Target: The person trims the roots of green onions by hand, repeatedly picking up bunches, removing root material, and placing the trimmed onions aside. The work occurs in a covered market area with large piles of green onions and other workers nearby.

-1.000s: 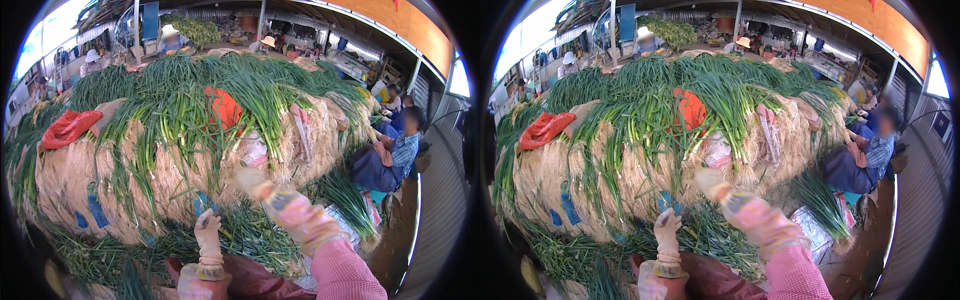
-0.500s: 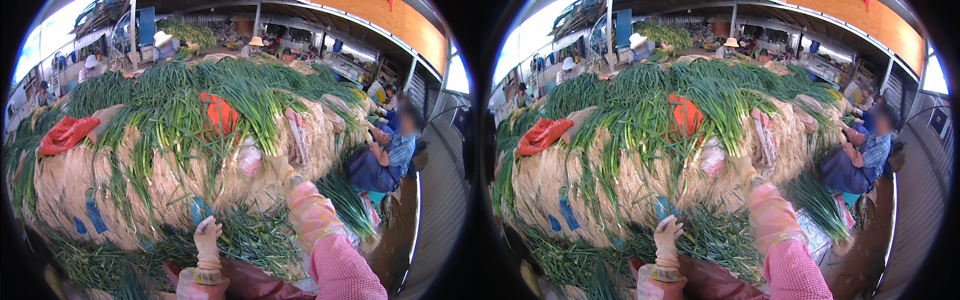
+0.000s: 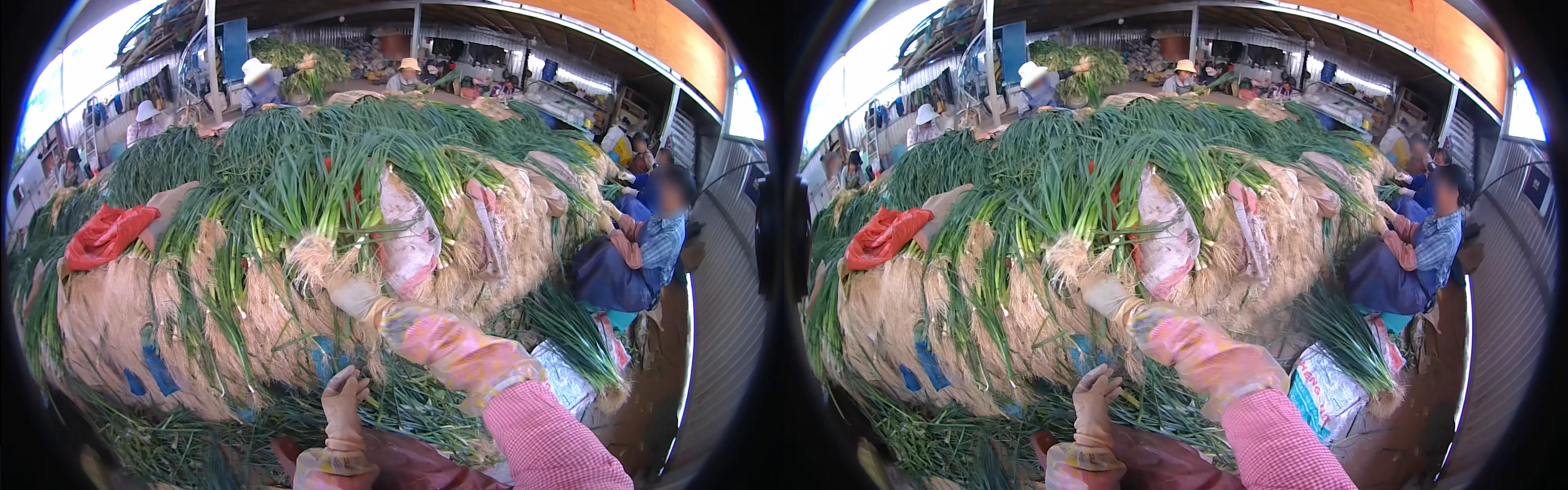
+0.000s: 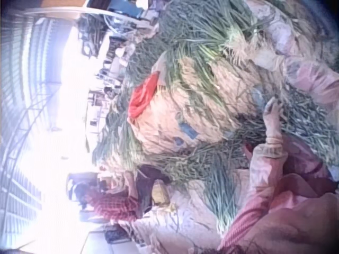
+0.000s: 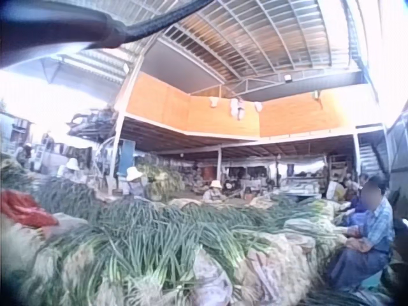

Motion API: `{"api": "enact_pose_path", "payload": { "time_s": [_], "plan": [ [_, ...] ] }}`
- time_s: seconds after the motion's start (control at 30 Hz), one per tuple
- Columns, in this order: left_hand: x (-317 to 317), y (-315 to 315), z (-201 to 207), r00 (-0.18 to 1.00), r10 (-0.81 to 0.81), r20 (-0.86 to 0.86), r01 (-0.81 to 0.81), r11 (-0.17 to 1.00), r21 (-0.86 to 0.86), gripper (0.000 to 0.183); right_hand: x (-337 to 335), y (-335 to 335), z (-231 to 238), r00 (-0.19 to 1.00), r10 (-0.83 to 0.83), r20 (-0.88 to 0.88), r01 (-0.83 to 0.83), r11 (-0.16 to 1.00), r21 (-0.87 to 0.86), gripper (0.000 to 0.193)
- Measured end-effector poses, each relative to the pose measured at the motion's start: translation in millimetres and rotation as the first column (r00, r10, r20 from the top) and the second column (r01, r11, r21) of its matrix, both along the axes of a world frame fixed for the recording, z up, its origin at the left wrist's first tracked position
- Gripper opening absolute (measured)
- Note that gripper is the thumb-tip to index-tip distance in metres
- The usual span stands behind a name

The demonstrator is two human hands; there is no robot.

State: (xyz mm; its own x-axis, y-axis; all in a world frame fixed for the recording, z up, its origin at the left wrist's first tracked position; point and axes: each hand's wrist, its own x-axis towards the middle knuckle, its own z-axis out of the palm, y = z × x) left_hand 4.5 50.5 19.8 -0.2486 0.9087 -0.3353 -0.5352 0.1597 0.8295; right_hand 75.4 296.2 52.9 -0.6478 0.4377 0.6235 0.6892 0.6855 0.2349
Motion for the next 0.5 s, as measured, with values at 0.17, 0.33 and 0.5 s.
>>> {"api": "enact_pose_path", "payload": {
  "time_s": [0.17, 0.33, 0.5],
  "plan": [
    [-5.8, -7.7, -0.7, 1.0, 0.003, 0.011, -0.003, 1.0, 0.022, 0.027, 34.5, -22.4, 28.0, 0.996, 0.014, -0.089, -0.027, 0.988, -0.152, 0.024],
    [-4.2, -17.1, 12.0, 0.999, -0.023, 0.03, 0.022, 0.999, 0.034, 0.029, 121.4, -29.8, 88.5, 0.847, -0.113, -0.52, -0.086, 0.935, -0.343, 0.048],
    [4.7, -13.9, 15.4, 0.995, -0.083, 0.05, 0.083, 0.997, 0.005, 0.028, 224.2, 45.3, 69.2, 0.647, -0.67, -0.364, 0.624, 0.74, -0.252, 0.058]
  ]
}}
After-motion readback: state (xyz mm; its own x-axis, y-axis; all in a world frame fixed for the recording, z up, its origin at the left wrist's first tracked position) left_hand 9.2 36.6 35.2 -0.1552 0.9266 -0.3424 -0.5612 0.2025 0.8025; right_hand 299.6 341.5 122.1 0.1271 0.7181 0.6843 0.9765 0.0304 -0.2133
